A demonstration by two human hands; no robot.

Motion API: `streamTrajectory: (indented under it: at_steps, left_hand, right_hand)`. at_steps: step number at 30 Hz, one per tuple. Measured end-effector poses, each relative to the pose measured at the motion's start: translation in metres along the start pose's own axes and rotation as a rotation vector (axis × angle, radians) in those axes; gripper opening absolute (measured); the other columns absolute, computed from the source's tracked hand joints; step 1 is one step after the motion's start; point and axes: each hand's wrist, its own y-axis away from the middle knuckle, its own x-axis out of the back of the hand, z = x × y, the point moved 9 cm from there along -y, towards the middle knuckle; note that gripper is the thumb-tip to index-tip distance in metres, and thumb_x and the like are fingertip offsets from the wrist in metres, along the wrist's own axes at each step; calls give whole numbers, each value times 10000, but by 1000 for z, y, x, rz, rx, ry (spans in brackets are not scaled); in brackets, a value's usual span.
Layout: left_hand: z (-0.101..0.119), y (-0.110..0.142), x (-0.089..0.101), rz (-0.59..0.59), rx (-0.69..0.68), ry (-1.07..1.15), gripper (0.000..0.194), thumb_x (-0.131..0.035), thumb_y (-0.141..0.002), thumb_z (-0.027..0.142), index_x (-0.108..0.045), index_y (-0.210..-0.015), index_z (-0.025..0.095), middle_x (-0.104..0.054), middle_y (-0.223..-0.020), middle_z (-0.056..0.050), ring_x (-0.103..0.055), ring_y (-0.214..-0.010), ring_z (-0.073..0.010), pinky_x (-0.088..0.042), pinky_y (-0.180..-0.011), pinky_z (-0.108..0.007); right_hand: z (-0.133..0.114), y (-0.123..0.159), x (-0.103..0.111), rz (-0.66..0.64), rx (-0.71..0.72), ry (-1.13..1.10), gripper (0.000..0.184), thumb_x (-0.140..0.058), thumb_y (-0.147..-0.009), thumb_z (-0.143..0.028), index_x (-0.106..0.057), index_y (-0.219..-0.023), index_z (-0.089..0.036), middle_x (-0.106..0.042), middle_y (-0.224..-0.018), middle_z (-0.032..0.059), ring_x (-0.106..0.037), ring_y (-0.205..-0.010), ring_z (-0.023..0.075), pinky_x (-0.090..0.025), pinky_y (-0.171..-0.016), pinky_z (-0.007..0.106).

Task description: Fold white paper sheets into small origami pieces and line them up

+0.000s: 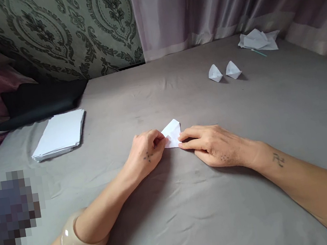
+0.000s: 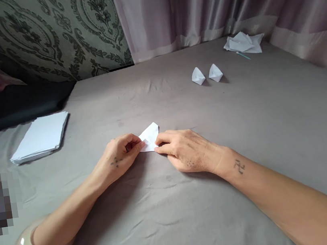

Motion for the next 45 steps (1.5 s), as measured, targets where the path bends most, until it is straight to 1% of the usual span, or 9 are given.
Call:
streamTrajectory:
  at_steps: [5,10,15,23,29,37,41,43,45]
  left_hand:
    - [-4,0,-3,2,29,-21,228,-486,-896,323,-603,-766,176,-632,-711,-8,-473,-593,-129,-312,-582,-261]
    - [-5,-1,-4,22,29,-59,229,-478,-902,323,-578,-752,181,-625,-716,-8,-490,-634,-146,-329,-636,-284]
    - [-4,-2,-4,34,16,-91,219,-478,-903,302,-553,-736,181,-635,-734,0,-514,-665,-151,-351,-727,-324]
    - [-4,-4,-5,30,32,-86,202,-475,-888,290,-577,-753,181,-646,-724,-19,-548,-667,-169,-364,-689,-317]
    - [-3,-4,-5,38,20,-143,198,-468,-891,261,-595,-761,180,-664,-735,-17,-558,-651,-168,-353,-727,-343]
    - [-5,-6,-6,55,-17,-169,213,-451,-918,282,-592,-796,178,-670,-767,-20,-575,-694,-174,-354,-732,-343]
    - [16,15,2,211,-145,-381,274,-363,-968,274,-613,-960,163,-673,-999,-99,-598,-881,-235,-383,-750,-373]
    - [38,36,-7,226,-279,-482,314,-317,-982,250,-607,-1063,157,-652,-1138,-130,-594,-1006,-258,-391,-850,-423]
    - [58,59,-23,218,-397,-518,381,-310,-993,322,-567,-1176,108,-616,-1241,-170,-549,-1166,-274,-351,-993,-450]
  right_hand:
    - [-3,-1,2,26,14,5,393,-439,-811,-21,-699,-1025,-224,-652,-1072,48,-601,-890,166,-483,-726,277]
    - [-6,-2,2,31,33,25,372,-443,-800,-9,-696,-992,-201,-656,-1032,65,-595,-904,186,-489,-759,311]
    - [-8,-5,4,48,37,6,356,-447,-792,-1,-694,-959,-196,-659,-1076,71,-607,-952,200,-496,-821,351]
    - [-9,-7,4,21,63,-38,380,-445,-777,23,-692,-987,-175,-645,-1231,67,-590,-1125,222,-484,-945,388]
    - [-12,-9,2,6,82,-39,421,-445,-775,23,-672,-1063,-184,-613,-1296,59,-582,-1147,228,-494,-947,414]
    - [-12,-11,2,-7,56,-15,378,-468,-794,6,-675,-1030,-206,-652,-1229,59,-591,-1129,227,-504,-937,398]
    - [-10,-11,2,3,30,-16,393,-459,-808,1,-663,-1072,-207,-655,-1230,56,-583,-1157,217,-512,-937,383]
    - [-9,-10,1,3,30,-25,418,-458,-807,1,-647,-1117,-205,-652,-1238,59,-567,-1188,213,-507,-954,383]
    - [-8,-9,-1,2,37,-35,439,-465,-796,-1,-635,-1147,-202,-646,-1249,62,-554,-1209,208,-498,-978,382]
